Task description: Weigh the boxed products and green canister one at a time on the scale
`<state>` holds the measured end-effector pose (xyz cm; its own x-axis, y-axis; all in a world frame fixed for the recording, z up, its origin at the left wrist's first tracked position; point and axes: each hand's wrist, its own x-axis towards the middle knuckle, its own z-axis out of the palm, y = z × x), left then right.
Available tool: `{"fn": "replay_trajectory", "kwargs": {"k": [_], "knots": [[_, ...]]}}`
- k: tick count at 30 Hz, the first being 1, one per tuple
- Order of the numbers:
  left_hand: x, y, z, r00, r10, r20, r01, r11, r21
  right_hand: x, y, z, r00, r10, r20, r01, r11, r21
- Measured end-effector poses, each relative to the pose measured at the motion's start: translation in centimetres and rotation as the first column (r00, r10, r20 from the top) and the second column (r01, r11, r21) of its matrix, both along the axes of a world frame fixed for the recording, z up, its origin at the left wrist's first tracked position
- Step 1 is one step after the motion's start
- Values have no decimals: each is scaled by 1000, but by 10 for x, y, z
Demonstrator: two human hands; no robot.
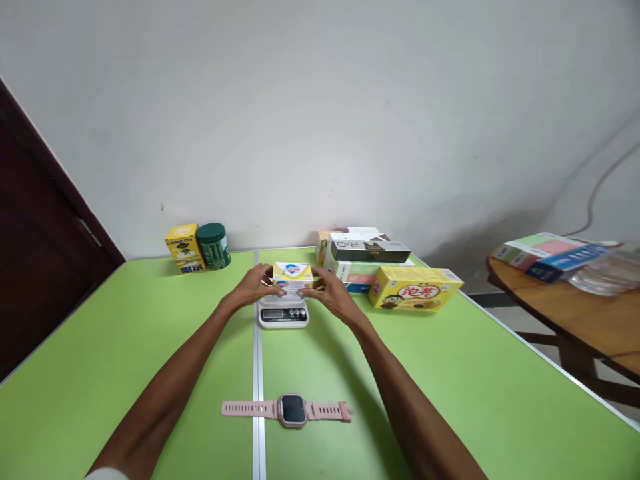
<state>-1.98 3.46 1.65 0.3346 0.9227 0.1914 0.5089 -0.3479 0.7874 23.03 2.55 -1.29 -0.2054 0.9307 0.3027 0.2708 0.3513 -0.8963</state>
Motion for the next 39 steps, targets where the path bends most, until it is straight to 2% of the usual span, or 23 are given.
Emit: {"fn": "replay_trajectory", "kwargs": {"k": [2, 5, 9, 11, 13, 15, 18, 20, 22, 28, 33, 36, 39], "knots": [[-16, 4, -9, 999, 32, 27, -31, 999, -13, -17, 13, -6, 999, 29, 33, -29, 1000, -6], [-25, 10, -21, 998, 40, 57, -38, 999, -32, -27, 23, -14, 995, 17, 94, -18, 1000, 17], [-30, 12, -23, 999, 41, 3, -41, 999, -18, -23, 24, -17, 992, -2, 126, -1, 1000, 25], [-35, 6, -24, 994, 108, 6, -108, 994, -22, -18, 16, -20, 993, -67, 101, 67, 998, 8], [-42, -4, -33, 975, 202, 91, -198, 979, -57, -14, 4, -29, 984, -176, 10, 176, 984, -5], [-48, -17, -49, 925, 291, 245, -264, 955, -135, -11, -12, -42, 949, -290, -126, 287, 957, -38], [-54, -32, -77, 771, 429, 472, -363, 903, -228, -11, -31, -62, 876, -398, -272, 383, 917, -108], [-54, -37, -90, 697, 482, 531, -430, 873, -229, -12, -36, -69, 866, -401, -297, 384, 916, -115], [-54, -38, -95, 684, 496, 535, -463, 862, -206, -13, -38, -70, 872, -389, -297, 375, 921, -107], [-48, -43, -95, 731, 459, 504, -436, 883, -171, -13, -40, -67, 874, -402, -273, 386, 916, -111], [-43, -43, -96, 776, 462, 429, -428, 886, -178, -13, -43, -62, 900, -356, -253, 340, 934, -105], [-39, -34, -86, 844, 422, 331, -403, 906, -127, -18, -30, -48, 942, -276, -190, 276, 961, -30], [-35, -19, -64, 928, 325, 182, -326, 945, -25, -24, -7, -33, 984, -173, -41, 172, 985, -15]]}}
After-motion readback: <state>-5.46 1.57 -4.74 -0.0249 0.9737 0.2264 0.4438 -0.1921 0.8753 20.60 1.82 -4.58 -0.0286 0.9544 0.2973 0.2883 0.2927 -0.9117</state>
